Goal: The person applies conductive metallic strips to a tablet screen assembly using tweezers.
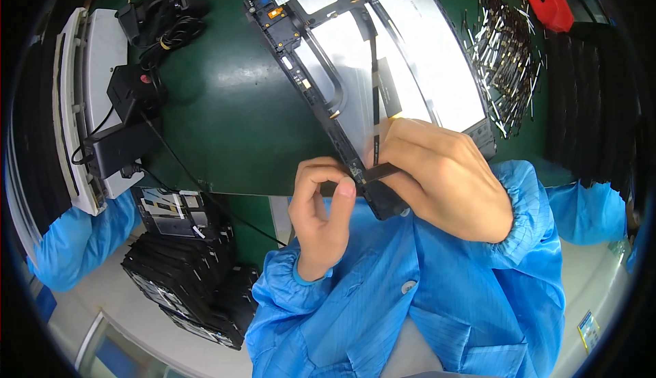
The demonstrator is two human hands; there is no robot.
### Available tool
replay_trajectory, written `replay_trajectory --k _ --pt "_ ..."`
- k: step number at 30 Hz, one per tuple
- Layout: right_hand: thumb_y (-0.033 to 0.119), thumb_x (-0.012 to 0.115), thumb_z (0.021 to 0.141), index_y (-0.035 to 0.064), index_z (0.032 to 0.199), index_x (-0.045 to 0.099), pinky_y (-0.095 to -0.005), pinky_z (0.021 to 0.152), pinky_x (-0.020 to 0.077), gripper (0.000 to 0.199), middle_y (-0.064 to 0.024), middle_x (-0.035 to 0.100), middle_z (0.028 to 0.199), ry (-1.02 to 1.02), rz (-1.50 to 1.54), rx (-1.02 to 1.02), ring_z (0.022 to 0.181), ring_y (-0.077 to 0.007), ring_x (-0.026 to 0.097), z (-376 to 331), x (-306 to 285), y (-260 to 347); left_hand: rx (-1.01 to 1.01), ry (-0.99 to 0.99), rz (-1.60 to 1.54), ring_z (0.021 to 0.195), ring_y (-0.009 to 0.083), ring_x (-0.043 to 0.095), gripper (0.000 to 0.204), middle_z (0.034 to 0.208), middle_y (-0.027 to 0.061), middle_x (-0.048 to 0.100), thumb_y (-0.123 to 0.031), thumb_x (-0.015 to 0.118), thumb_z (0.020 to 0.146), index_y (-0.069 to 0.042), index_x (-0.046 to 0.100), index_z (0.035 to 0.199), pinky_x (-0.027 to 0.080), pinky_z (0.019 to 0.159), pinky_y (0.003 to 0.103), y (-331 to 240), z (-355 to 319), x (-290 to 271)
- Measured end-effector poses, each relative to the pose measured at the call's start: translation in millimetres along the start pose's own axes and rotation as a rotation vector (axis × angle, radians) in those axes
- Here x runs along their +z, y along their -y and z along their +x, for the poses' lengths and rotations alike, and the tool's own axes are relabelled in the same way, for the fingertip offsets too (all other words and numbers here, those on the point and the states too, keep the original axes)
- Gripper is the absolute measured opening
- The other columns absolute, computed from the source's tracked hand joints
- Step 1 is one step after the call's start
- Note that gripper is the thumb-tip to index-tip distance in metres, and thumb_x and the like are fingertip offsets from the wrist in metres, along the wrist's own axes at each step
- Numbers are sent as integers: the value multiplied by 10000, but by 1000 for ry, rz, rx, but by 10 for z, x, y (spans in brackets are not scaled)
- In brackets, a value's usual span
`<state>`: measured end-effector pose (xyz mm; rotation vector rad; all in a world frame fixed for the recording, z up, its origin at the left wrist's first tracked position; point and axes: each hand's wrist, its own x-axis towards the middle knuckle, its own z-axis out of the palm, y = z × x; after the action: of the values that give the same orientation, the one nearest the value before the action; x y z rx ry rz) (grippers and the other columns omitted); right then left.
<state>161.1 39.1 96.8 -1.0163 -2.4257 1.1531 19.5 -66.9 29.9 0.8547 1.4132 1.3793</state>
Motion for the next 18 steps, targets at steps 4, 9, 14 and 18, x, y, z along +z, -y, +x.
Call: replay_trajectory --k 4,9,14,18 --pt "7 596 683 -17 769 549 -405 595 457 101 -131 500 768 11 -19 6 740 -323 555 8 -19 6 20 -6 34 857 160 491 81 958 96 521 8 587 818 -5 547 887 391 787 266 11 -14 28" --pt "9 593 667 -12 768 553 -405 606 461 111 -130 505 776 17 -35 0 757 -323 556 29 -5 33 105 -78 111 825 171 505 100 910 103 537 10 606 796 -3 540 870 399 766 278 39 -30 49" --pt "7 594 664 -12 768 558 -400 613 463 111 -127 509 779 0 -53 7 763 -317 559 27 14 36 118 -67 134 774 158 527 103 857 100 546 9 620 799 -2 529 845 412 719 259 -3 33 86" --pt "9 597 662 -11 766 565 -396 618 465 111 -125 513 776 -6 -51 10 762 -315 558 26 10 29 78 70 154 772 127 544 149 846 85 549 20 643 789 2 512 858 425 704 230 -71 127 -3"
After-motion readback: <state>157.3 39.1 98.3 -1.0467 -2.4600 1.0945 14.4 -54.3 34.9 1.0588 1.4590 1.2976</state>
